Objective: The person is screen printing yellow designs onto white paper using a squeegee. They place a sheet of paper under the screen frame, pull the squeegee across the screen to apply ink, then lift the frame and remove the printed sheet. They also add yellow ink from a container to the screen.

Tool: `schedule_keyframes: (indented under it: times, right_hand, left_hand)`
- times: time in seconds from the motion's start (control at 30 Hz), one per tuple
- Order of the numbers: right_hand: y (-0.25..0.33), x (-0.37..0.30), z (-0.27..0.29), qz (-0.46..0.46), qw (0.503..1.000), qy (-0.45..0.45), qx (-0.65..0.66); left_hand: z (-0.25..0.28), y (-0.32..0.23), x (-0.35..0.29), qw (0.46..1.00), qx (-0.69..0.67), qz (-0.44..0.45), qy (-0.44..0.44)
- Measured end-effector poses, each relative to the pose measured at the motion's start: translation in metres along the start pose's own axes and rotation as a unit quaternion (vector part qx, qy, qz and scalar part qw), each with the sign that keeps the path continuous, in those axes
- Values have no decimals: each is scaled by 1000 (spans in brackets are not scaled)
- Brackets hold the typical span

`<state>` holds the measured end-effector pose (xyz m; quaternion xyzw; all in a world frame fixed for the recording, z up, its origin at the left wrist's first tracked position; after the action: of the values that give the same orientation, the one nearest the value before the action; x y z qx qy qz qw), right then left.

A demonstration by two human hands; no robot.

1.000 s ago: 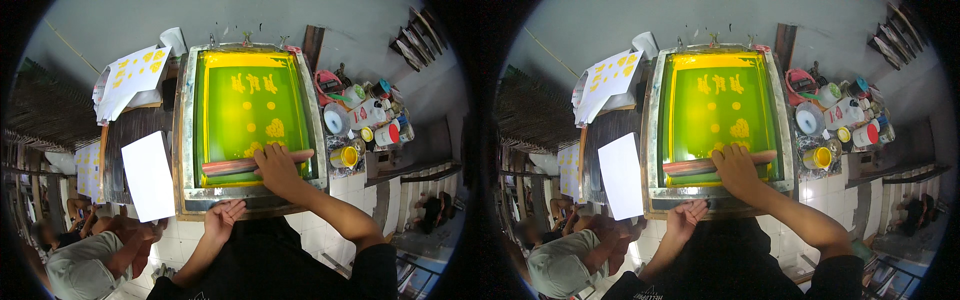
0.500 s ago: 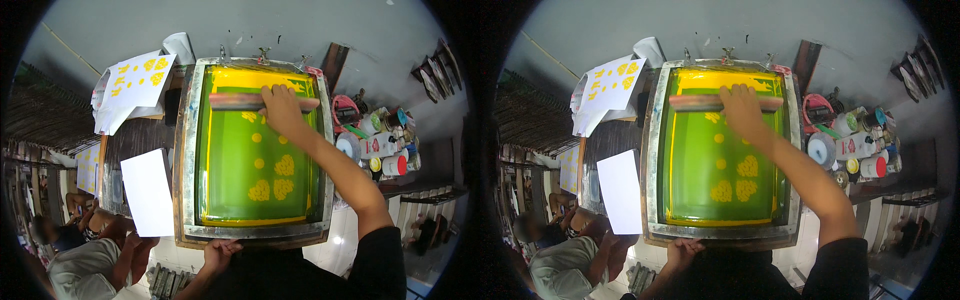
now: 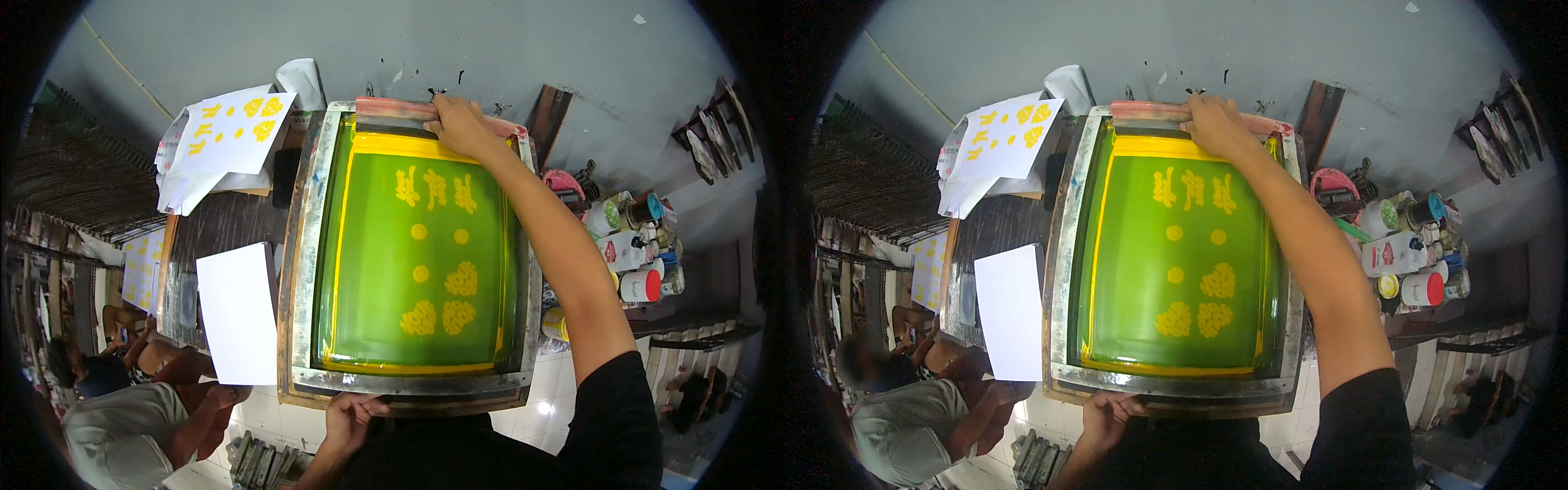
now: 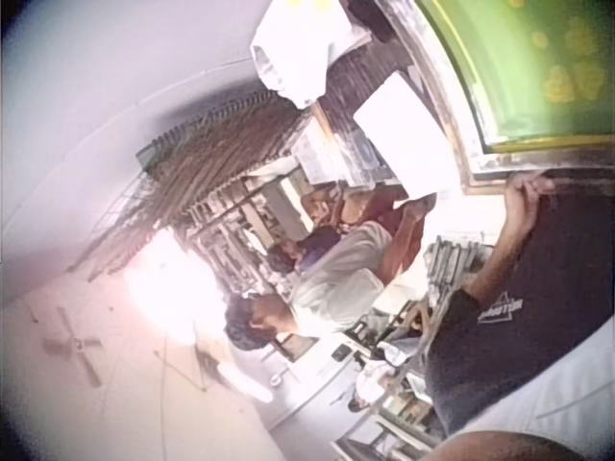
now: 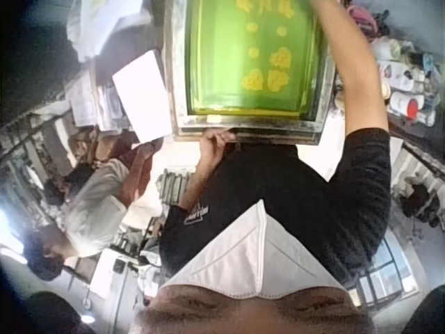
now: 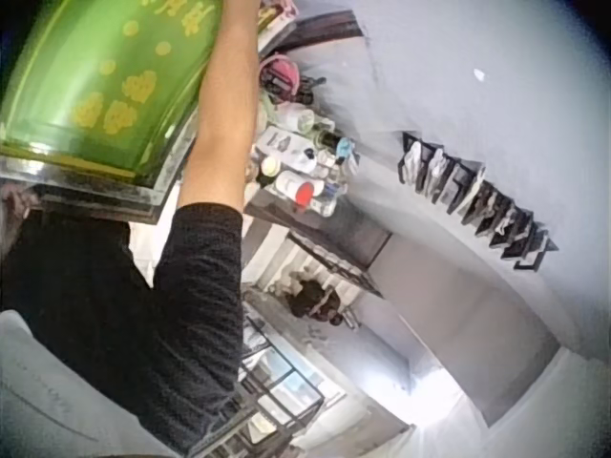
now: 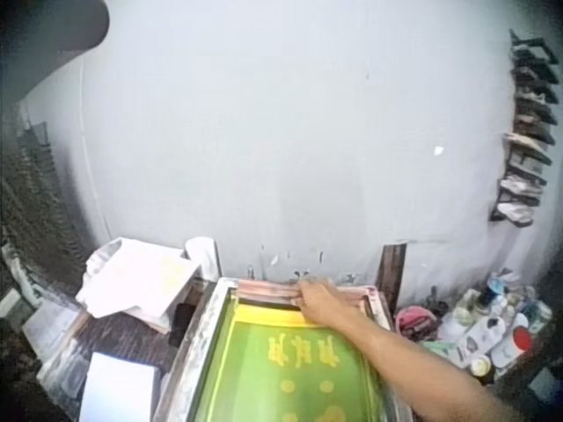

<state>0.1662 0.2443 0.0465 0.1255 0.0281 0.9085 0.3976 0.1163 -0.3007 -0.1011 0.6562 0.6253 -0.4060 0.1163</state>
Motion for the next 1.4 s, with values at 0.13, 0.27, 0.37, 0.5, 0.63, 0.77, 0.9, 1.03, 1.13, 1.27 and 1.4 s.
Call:
schedule_keyframes:
  times: [0.13, 0.27, 0.37, 0.5, 0.63, 0.77, 0.9, 1.03, 1.13, 1.27, 1.4]
  right_hand:
    - [6, -9, -5, -11, 1000, 3, -12]
    - [28, -41, 1, -9, 999, -1, -31]
    - [49, -77, 3, -18, 999, 22, -28]
    - [88, -150, 14, -4, 999, -37, -3]
    - [139, -244, 26, -1, 999, -40, 29]
    - [187, -327, 43, 3, 998, -42, 49]
    - [210, -344, 78, 9, 993, -105, 52]
    - [209, -327, 157, 40, 966, -253, 38]
    - [195, -290, 218, 79, 937, -341, 22]
    - [188, -228, 296, 74, 926, -366, -50]
    - [178, -192, 355, -122, 960, -243, 63]
  left_hand:
    - [-1, 0, -1, 1000, -4, 2, -25]
    - [-7, -3, 1, 1000, 9, 7, -11]
    - [-14, -6, 3, 1000, 9, 9, 24]
    - [-13, -7, 4, 1000, 15, 12, 12]
    - [-14, -6, 5, 998, 0, 28, 52]
    - [-16, -7, 9, 997, 13, 38, 60]
    - [-36, -15, -5, 995, -13, 67, 68]
    - [-92, -56, -40, 970, 5, 20, 243]
    - [-142, -98, -27, 928, 89, -66, 357]
    - [-170, -143, 66, 545, 741, -392, -16]
    - [-138, -146, 100, 376, 844, -366, -109]
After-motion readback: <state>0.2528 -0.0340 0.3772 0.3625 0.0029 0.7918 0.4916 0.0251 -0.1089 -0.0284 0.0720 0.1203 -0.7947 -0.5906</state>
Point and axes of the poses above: each hand's wrist, its own x-axis towards the middle knuckle, its own z-axis out of the back of the hand, y = z × x, the point moved 7 cm from there along x, towards the middle knuckle, and after that the axes turned 3 degrees about -y, right-handed, at the moved point
